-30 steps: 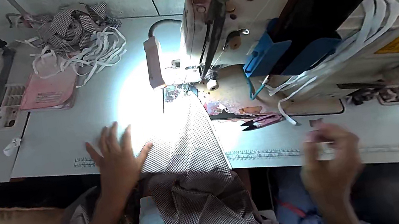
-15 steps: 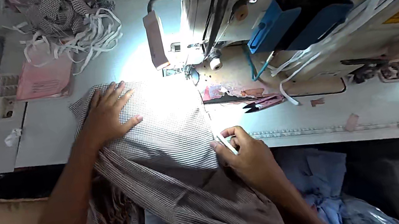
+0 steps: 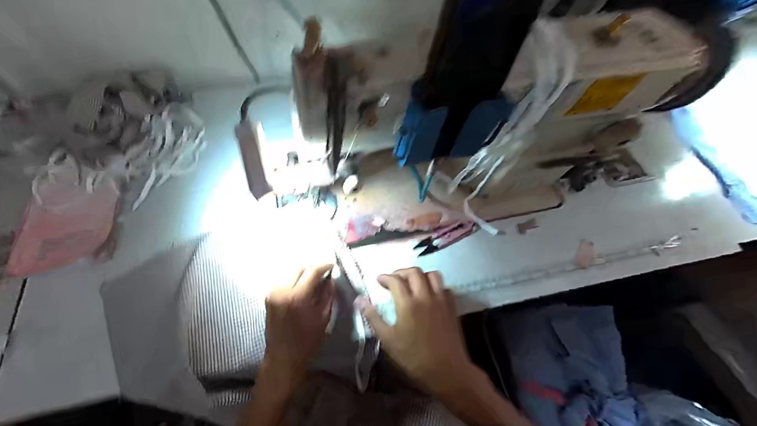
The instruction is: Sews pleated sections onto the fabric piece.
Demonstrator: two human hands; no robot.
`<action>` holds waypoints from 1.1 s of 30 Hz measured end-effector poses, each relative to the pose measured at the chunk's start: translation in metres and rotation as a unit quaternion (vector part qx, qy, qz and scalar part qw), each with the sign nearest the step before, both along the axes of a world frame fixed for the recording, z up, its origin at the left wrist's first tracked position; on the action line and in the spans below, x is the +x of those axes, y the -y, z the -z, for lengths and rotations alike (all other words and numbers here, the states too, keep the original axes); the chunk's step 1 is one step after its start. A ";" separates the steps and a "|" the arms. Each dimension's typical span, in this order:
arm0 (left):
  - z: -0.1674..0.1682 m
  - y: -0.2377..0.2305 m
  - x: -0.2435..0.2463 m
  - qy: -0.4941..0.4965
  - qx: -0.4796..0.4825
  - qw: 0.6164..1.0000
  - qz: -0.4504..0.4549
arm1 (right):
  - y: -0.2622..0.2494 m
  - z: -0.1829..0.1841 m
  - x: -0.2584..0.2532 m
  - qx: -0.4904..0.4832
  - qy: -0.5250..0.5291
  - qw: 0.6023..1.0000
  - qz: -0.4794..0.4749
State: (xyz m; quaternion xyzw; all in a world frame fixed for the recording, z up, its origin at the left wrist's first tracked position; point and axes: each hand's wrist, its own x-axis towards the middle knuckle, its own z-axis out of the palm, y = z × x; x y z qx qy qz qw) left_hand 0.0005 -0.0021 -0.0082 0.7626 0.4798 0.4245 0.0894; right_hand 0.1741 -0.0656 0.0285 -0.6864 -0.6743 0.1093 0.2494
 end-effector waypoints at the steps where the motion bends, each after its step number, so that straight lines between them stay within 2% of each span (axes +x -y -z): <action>1: -0.003 -0.004 -0.001 0.023 -0.014 1.000 0.016 | -0.009 0.006 -0.007 0.012 -0.005 1.000 0.004; 3: -0.006 -0.008 -0.007 0.080 -0.057 0.994 0.054 | -0.014 0.004 -0.024 -0.005 -0.104 0.995 -0.002; 5: -0.005 -0.007 -0.014 0.107 -0.082 0.987 0.082 | -0.011 -0.004 -0.029 -0.074 -0.261 0.962 -0.009; 6: -0.005 -0.008 -0.018 0.094 -0.078 0.988 0.097 | -0.010 -0.004 -0.028 -0.082 -0.302 0.950 -0.004; 11: 0.000 0.008 -0.022 -0.056 -0.051 0.983 0.169 | 0.006 0.010 -0.019 -0.056 -0.192 0.980 -0.008; 15: -0.001 0.013 -0.023 -0.126 -0.046 0.973 0.187 | 0.007 0.020 -0.017 -0.005 -0.151 0.988 -0.025; 20: -0.001 0.026 -0.030 -0.132 -0.045 0.967 0.212 | 0.014 0.022 -0.010 0.018 -0.106 0.991 -0.074; 25: -0.012 0.030 -0.034 -0.150 -0.088 0.950 0.259 | 0.008 0.021 0.003 -0.024 -0.135 0.979 -0.153; 28: -0.017 0.030 -0.034 -0.142 -0.110 0.948 0.264 | 0.002 0.018 0.004 -0.047 -0.105 0.974 -0.194; 33: -0.029 0.011 -0.043 -0.118 -0.132 0.949 0.262 | 0.005 0.023 0.003 0.014 -0.038 0.973 -0.226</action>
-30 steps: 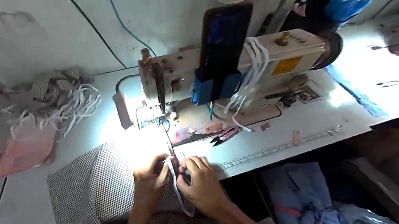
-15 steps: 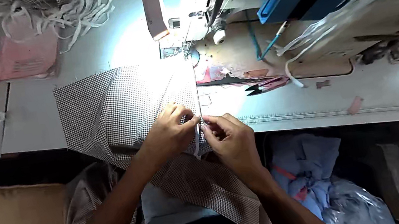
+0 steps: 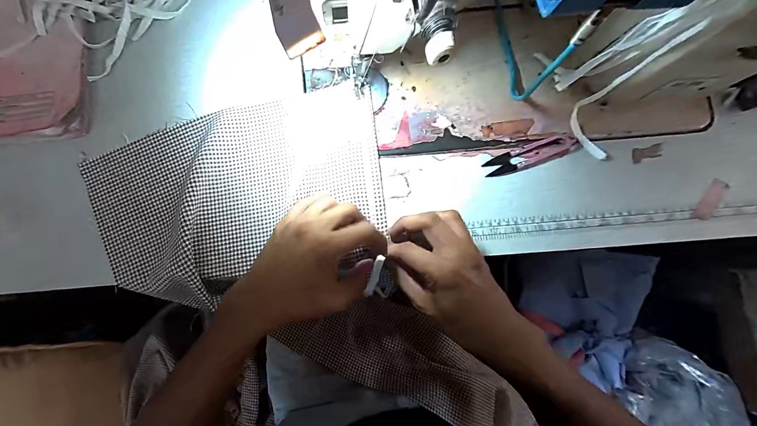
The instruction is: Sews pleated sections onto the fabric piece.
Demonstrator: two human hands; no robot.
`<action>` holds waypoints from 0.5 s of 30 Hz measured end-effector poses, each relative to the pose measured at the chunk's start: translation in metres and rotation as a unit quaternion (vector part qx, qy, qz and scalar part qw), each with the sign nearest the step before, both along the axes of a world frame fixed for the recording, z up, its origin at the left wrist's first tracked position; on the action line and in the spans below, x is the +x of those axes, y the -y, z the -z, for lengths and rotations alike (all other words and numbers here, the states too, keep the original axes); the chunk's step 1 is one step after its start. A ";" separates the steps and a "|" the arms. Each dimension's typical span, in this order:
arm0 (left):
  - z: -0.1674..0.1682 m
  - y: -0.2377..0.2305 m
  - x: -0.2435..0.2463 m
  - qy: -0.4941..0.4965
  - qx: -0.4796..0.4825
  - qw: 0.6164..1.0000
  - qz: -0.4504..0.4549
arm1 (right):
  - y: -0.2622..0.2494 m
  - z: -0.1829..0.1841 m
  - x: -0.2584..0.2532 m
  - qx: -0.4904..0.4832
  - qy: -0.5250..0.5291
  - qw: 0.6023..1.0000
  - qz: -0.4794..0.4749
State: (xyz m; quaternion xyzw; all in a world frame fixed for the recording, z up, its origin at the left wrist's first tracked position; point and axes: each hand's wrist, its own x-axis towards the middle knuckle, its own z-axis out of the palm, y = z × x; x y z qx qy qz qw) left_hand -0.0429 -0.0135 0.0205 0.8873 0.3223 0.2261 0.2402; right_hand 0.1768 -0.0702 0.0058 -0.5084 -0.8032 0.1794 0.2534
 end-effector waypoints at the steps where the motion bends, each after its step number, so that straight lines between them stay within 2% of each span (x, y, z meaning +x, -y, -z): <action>1: -0.001 -0.006 -0.002 -0.015 0.016 1.000 -0.009 | 0.000 0.004 0.000 0.016 0.001 1.000 -0.004; 4: 0.014 -0.020 -0.008 -0.102 0.094 0.990 -0.028 | -0.001 0.012 0.000 0.049 0.002 0.999 -0.012; 10: 0.023 -0.043 -0.013 -0.117 0.125 0.985 -0.028 | -0.031 0.015 0.005 0.066 0.011 0.998 -0.023; 15: 0.024 -0.080 -0.014 -0.121 0.152 0.981 -0.019 | -0.067 0.009 0.008 0.101 0.074 0.991 -0.037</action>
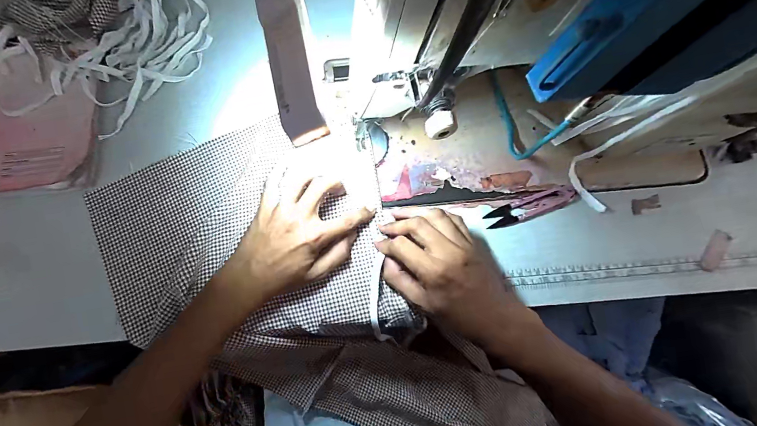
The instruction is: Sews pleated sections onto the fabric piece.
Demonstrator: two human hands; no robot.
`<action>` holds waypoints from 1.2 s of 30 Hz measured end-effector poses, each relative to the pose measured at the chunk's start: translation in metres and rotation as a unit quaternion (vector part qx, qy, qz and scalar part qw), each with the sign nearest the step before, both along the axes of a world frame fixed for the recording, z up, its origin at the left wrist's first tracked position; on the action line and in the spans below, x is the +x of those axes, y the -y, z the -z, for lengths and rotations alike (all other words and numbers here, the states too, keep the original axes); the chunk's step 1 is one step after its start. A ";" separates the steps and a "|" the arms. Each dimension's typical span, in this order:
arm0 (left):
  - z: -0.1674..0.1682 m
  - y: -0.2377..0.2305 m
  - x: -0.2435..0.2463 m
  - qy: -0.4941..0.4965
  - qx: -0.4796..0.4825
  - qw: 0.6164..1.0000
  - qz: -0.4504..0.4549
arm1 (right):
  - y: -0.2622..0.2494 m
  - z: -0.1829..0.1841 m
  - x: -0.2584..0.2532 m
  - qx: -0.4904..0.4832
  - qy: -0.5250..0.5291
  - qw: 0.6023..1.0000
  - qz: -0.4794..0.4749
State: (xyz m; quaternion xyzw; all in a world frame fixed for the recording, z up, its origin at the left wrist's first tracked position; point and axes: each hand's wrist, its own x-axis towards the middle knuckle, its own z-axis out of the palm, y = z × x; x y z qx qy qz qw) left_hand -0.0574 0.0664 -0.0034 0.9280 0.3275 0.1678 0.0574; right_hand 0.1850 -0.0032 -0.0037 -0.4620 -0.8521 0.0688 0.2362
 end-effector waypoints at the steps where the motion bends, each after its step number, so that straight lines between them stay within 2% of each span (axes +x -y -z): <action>1: 0.001 -0.009 -0.001 0.010 0.010 1.000 0.007 | -0.007 0.000 0.000 0.007 0.006 1.000 -0.001; 5: 0.002 -0.041 -0.004 0.015 0.006 0.999 0.038 | -0.035 -0.002 -0.001 0.006 0.018 1.000 -0.001; 9: 0.006 -0.076 -0.005 0.030 0.037 0.993 0.109 | -0.061 -0.002 -0.004 0.013 0.029 0.999 0.011; 12: 0.008 -0.096 -0.007 0.019 0.125 0.977 0.169 | -0.077 -0.003 -0.006 0.020 0.016 1.000 0.011; 14: -0.003 -0.089 -0.003 -0.003 0.200 0.964 0.174 | -0.076 -0.008 -0.008 0.008 0.001 1.000 0.013; 15: -0.012 -0.076 0.004 -0.020 0.215 0.967 0.136 | -0.071 -0.011 -0.010 0.000 -0.004 1.000 0.023; 17: -0.028 -0.026 0.029 -0.029 0.125 0.990 -0.061 | -0.044 -0.021 -0.017 -0.036 0.002 0.996 0.082; 19: -0.031 0.030 0.060 0.038 0.006 0.969 -0.242 | 0.000 -0.022 -0.030 -0.085 0.007 0.981 0.177; 21: -0.013 0.063 0.074 0.080 -0.043 0.947 -0.307 | 0.045 -0.018 -0.036 -0.100 -0.016 0.966 0.238; 23: 0.005 0.079 0.073 0.080 -0.050 0.951 -0.294 | 0.075 -0.026 -0.022 -0.144 -0.061 0.962 0.223; 25: 0.007 0.079 0.061 0.067 -0.060 0.962 -0.257 | 0.077 -0.047 0.015 -0.223 -0.095 0.953 0.184; 26: 0.006 0.079 0.054 0.057 -0.061 0.968 -0.238 | 0.074 -0.055 0.036 -0.219 -0.087 0.950 0.203; 28: 0.005 0.078 0.043 0.050 -0.050 0.976 -0.206 | 0.073 -0.069 0.055 -0.113 -0.030 0.944 0.307; 30: 0.005 0.078 0.036 0.056 -0.036 0.981 -0.180 | 0.081 -0.065 0.036 -0.040 -0.007 0.943 0.331; 34: 0.010 0.086 0.026 0.060 -0.034 0.988 -0.140 | 0.101 -0.015 -0.031 -0.047 0.006 0.964 0.260; 36: 0.011 0.078 0.018 0.079 -0.024 0.990 -0.117 | 0.097 -0.017 -0.045 -0.070 -0.047 0.967 0.242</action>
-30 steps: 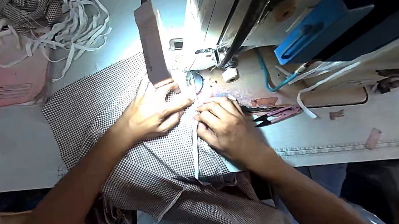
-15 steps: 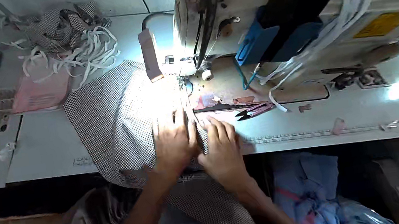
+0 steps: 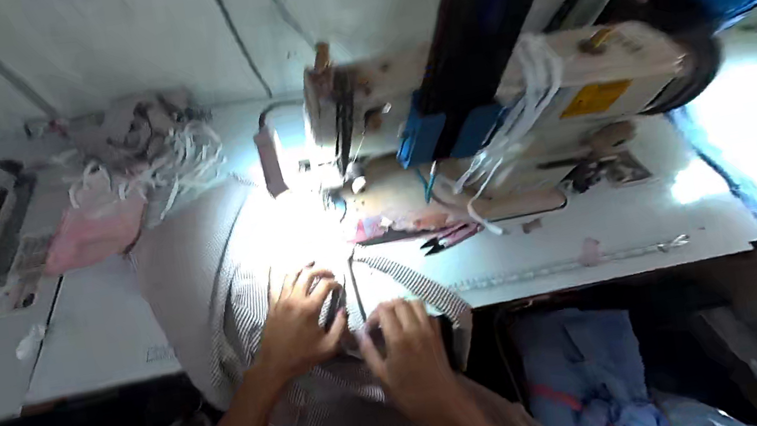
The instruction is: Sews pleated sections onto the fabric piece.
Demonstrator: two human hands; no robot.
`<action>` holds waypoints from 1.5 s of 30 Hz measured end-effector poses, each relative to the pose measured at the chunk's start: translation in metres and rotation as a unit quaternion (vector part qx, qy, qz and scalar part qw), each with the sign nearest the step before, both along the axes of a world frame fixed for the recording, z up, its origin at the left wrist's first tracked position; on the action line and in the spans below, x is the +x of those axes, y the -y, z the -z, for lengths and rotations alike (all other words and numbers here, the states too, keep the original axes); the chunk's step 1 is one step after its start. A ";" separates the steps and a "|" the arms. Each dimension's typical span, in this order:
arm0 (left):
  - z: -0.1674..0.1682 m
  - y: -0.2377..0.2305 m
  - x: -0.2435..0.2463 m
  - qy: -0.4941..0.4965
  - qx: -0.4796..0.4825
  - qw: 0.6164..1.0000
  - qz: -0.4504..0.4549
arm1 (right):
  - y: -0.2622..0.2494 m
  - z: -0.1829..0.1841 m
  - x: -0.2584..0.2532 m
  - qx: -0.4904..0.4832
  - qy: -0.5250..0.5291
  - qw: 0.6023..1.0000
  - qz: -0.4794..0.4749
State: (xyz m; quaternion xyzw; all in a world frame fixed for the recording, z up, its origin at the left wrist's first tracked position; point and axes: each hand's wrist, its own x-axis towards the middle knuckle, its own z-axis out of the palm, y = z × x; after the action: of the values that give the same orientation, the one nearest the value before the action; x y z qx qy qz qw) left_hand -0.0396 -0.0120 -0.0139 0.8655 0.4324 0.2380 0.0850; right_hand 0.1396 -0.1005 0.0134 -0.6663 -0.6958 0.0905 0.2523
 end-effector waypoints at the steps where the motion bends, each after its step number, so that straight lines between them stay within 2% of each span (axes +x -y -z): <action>1: 0.002 -0.001 -0.005 0.015 0.004 1.000 0.015 | 0.003 -0.006 -0.004 -0.040 -0.053 0.998 -0.005; 3: 0.003 -0.001 -0.014 0.038 0.005 0.998 0.046 | 0.008 -0.016 -0.007 -0.164 -0.210 0.964 -0.007; 4: 0.003 -0.003 -0.016 0.046 0.013 0.997 0.061 | 0.008 -0.015 -0.006 -0.196 -0.281 0.940 0.002; 6: 0.000 -0.005 -0.016 0.061 0.015 0.993 0.101 | 0.012 -0.007 -0.006 -0.177 -0.334 0.925 0.035; 9: -0.011 0.015 -0.008 0.036 0.000 0.989 0.145 | 0.025 0.008 -0.006 -0.099 -0.297 0.948 0.050; 14: -0.020 0.078 0.009 -0.031 -0.014 0.991 0.128 | 0.052 0.023 0.002 -0.012 -0.202 0.979 0.012; 19: -0.020 0.106 0.011 -0.050 -0.029 0.993 0.104 | 0.074 0.022 0.014 0.006 -0.154 0.988 -0.022; 26: -0.022 0.135 0.008 -0.065 -0.046 0.984 0.159 | 0.091 0.018 0.027 0.017 -0.114 0.991 -0.074; 32: -0.026 0.142 0.006 -0.002 -0.141 0.975 0.172 | 0.082 0.024 0.044 -0.033 -0.083 0.969 -0.230; 35: -0.036 0.136 0.005 0.026 -0.169 0.968 0.182 | 0.077 0.021 0.043 0.008 -0.059 0.970 -0.237; 38: -0.050 0.109 0.004 0.037 -0.141 0.977 0.157 | 0.075 0.017 0.039 0.059 -0.043 0.974 -0.216; 41: -0.052 0.052 0.009 0.027 -0.063 0.994 0.087 | 0.076 0.025 0.034 0.101 -0.039 0.967 -0.231; 45: -0.026 -0.030 0.010 -0.023 -0.014 0.999 0.034 | 0.078 0.024 0.034 0.089 -0.045 0.966 -0.239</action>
State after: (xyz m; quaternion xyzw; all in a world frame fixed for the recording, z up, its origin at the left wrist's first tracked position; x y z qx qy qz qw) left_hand -0.0299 0.0176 0.0121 0.8835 0.4083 0.2089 0.0954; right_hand 0.1739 -0.1790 -0.0105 -0.4509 -0.8281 0.1156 0.3125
